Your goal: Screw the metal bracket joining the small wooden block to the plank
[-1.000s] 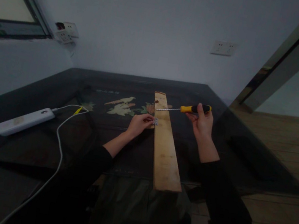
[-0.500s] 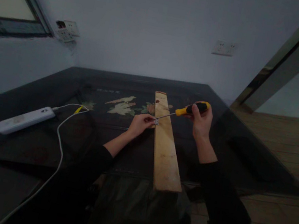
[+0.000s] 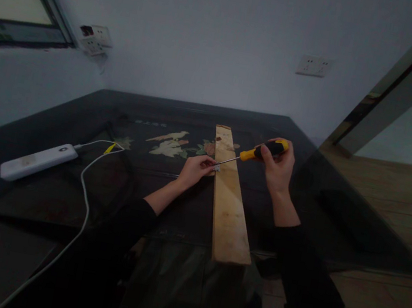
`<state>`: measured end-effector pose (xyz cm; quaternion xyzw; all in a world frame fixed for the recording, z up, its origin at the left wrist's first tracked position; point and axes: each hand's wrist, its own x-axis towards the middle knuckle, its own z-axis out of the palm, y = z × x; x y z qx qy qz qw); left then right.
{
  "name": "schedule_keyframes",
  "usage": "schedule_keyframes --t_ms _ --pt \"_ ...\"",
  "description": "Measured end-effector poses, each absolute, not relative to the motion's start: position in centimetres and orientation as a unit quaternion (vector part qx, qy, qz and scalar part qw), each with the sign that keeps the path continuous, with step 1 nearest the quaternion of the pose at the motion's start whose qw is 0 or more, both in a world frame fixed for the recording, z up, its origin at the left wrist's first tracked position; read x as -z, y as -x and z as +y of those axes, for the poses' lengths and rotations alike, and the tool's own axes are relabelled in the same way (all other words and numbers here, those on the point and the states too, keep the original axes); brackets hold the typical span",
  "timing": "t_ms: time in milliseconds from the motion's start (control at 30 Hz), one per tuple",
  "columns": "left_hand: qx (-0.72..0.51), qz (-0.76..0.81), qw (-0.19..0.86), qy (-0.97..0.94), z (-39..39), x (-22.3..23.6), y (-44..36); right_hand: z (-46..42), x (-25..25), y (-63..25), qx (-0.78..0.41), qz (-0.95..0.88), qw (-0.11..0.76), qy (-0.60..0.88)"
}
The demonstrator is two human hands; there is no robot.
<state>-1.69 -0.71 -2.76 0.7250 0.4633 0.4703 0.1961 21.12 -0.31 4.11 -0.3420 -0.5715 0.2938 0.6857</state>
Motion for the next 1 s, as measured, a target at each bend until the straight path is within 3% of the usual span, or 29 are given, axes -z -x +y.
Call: schedule_keyframes --t_ms 233,633,1000 --pt "-0.466 0.47 0.18 -0.728 -0.7 2.8 1.6 -0.5 -6.7 -20.7 -0.225 -0.647 0.647 0.337" --pt "-0.463 0.48 0.162 -0.727 -0.8 2.9 1.7 -0.3 -14.3 -13.6 -0.031 -0.864 0.357 0.354" --pt "-0.4 0.445 0.144 -0.789 -0.2 2.6 3.4 0.4 -14.3 -12.4 -0.017 -0.867 0.351 0.354"
